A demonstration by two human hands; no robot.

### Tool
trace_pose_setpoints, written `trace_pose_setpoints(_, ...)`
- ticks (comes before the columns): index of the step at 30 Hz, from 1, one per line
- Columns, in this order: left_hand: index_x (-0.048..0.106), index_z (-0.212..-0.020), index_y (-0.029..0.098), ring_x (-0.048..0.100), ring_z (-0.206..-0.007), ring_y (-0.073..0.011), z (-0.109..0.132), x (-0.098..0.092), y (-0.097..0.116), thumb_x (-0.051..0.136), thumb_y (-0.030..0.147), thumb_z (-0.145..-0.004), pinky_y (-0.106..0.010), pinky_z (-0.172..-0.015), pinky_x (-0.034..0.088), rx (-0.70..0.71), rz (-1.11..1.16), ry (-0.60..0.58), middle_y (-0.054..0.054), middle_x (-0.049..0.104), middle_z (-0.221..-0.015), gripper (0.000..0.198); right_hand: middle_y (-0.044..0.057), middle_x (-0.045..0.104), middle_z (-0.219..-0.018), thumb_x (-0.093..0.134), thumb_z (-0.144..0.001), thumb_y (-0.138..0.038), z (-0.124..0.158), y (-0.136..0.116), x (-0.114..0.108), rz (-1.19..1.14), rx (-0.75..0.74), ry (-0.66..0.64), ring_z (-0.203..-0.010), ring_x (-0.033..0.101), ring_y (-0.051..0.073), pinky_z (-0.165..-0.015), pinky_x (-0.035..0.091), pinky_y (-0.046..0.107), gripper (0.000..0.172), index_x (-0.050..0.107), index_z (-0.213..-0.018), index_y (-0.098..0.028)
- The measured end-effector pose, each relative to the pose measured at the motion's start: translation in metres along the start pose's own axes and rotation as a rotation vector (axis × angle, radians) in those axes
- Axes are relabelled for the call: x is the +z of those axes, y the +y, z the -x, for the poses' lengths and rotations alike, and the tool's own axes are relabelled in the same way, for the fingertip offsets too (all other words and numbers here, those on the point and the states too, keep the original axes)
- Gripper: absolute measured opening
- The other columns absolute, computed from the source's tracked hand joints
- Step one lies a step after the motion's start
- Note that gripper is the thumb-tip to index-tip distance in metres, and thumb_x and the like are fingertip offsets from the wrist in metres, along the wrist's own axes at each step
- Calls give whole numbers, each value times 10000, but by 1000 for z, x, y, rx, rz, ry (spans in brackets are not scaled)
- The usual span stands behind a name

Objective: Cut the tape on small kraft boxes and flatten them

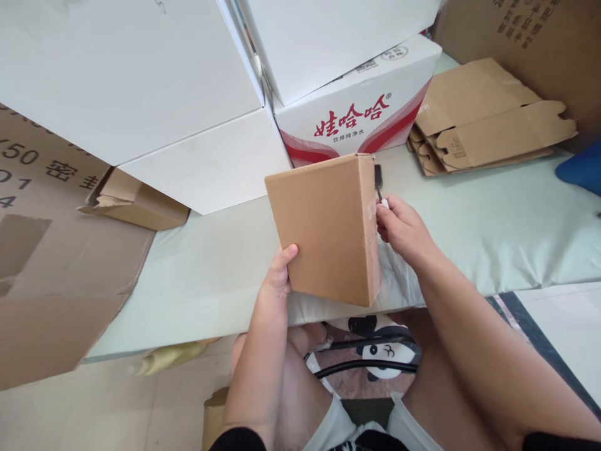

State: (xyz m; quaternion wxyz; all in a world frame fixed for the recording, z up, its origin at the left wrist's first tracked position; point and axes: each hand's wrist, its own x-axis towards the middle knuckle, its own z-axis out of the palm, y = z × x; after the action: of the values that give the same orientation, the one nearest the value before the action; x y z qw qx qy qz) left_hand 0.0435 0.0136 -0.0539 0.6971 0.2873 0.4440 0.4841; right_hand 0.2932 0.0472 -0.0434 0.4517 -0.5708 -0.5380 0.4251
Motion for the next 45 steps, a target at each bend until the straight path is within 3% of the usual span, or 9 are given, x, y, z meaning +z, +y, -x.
trace_pose_setpoints(4,679,-970,200,746,-991,-344,-1,-4,-2,897,554,-546,-488,-939,576,-1,-9,-6,-71,782,-907,594,-45,466,-631,562,-885,-388,0,0,0,1,31,62,-577,403,138,-537,316,271,192,471,-784,-252)
trace_pose_setpoints(15,691,-949,200,754,-957,-312,-2,-3,-1,902,551,-542,-435,-888,593,-3,-4,-13,-61,784,-905,578,-37,437,-620,539,-901,-398,1,-1,0,18,2,46,-586,392,138,-538,317,275,263,435,-713,-246)
trace_pose_setpoints(23,688,-928,201,750,-1023,-354,0,-2,1,921,536,-524,-484,-957,587,-11,31,-3,-58,792,-895,575,-41,427,-624,554,-914,-482,1,-1,0,-15,-3,17,-593,397,138,-542,336,273,339,415,-712,-248)
trace_pose_setpoints(31,717,-979,190,747,-1054,-362,-2,-10,-2,902,539,-565,-488,-992,572,-18,41,-38,-73,804,-912,572,-35,450,-647,556,-890,-446,1,-3,1,-18,0,25,-606,411,139,-550,345,272,260,470,-752,-244)
trace_pose_setpoints(35,737,-979,222,743,-1064,-342,-2,-16,-2,857,611,-599,-460,-977,582,106,76,19,-50,807,-924,557,-42,450,-652,572,-876,-418,2,-3,0,-12,23,35,-595,404,136,-550,344,273,205,488,-800,-247)
trace_pose_setpoints(39,727,-1077,298,654,-1254,-323,0,-12,4,737,718,-701,-438,-999,562,297,176,100,-5,790,-1079,564,-42,448,-645,570,-881,-428,3,-2,-1,-14,24,37,-581,407,140,-544,342,280,200,486,-825,-254)
trace_pose_setpoints(45,742,-1056,327,495,-1420,-353,2,-2,13,761,719,-672,-434,-963,564,299,301,167,69,779,-1156,549,-43,444,-637,578,-876,-440,3,-4,-1,-6,17,39,-577,414,140,-540,341,280,211,486,-829,-256)
